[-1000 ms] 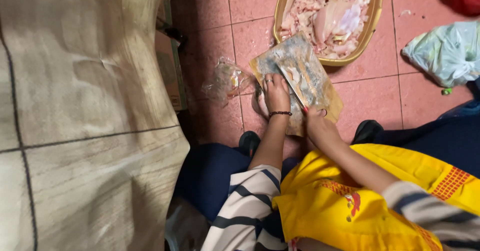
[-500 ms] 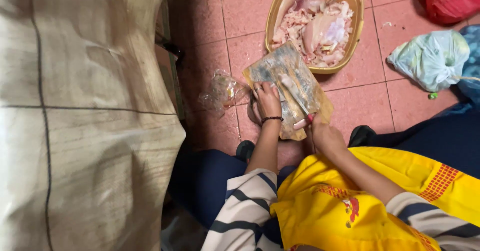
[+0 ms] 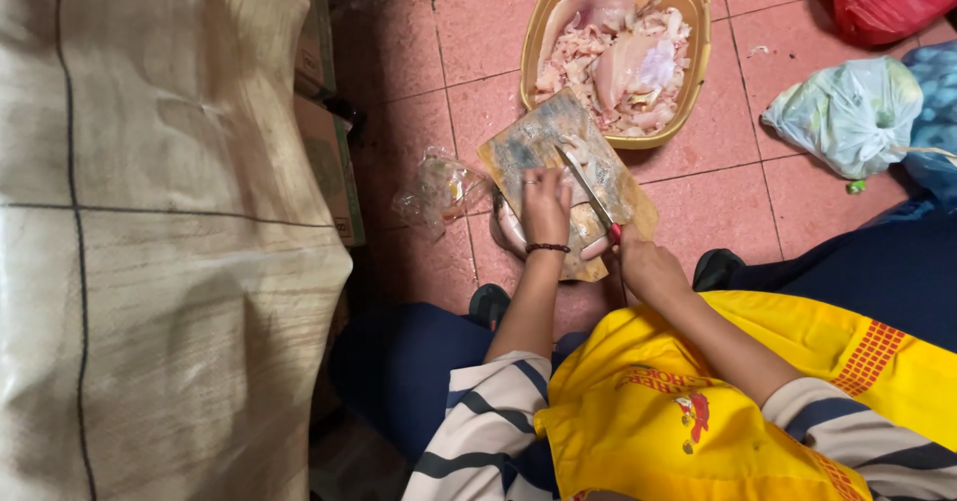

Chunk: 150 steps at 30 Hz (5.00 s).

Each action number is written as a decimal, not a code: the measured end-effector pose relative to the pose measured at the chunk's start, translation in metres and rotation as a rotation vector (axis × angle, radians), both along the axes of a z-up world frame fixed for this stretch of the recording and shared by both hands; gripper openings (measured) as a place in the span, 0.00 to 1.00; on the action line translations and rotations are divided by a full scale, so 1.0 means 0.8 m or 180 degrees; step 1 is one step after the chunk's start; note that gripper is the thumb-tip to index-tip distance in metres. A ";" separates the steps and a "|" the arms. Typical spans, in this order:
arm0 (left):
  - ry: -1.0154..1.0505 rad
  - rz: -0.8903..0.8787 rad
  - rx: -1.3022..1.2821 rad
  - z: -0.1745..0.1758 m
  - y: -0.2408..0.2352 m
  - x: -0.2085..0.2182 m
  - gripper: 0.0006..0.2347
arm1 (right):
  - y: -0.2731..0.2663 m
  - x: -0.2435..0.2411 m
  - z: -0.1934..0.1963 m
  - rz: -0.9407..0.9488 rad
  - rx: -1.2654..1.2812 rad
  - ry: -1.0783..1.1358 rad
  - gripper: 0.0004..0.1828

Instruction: Slicing raw chicken breasts into thin strips on a cutting board.

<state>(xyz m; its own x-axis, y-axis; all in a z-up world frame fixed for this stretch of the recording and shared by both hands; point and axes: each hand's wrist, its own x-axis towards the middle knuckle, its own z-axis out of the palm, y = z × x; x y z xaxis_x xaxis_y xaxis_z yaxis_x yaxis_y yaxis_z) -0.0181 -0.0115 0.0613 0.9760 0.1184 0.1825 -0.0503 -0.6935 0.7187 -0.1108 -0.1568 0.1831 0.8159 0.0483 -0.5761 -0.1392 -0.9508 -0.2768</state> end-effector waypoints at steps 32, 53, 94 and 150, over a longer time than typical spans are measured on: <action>0.0317 -0.0056 0.0197 0.021 -0.001 -0.011 0.12 | -0.044 -0.031 -0.070 -0.0160 -0.0151 0.0319 0.20; 0.0491 0.0055 0.0115 0.030 -0.008 -0.008 0.13 | -0.020 -0.019 -0.020 -0.0155 -0.0128 0.0454 0.14; 0.0346 0.0348 -0.0151 0.003 -0.001 0.003 0.17 | 0.008 -0.006 -0.014 -0.0193 0.0322 0.0241 0.16; 0.0687 0.0605 -0.0235 -0.002 -0.003 -0.010 0.12 | -0.015 -0.031 0.010 0.0142 -0.0294 0.0327 0.17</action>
<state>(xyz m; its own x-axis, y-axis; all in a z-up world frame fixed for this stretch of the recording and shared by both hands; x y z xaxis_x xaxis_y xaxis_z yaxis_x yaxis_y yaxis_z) -0.0262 -0.0139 0.0595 0.9504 0.3079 -0.0429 0.2350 -0.6212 0.7475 -0.1357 -0.1686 0.1913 0.7506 0.0262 -0.6602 -0.1192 -0.9774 -0.1744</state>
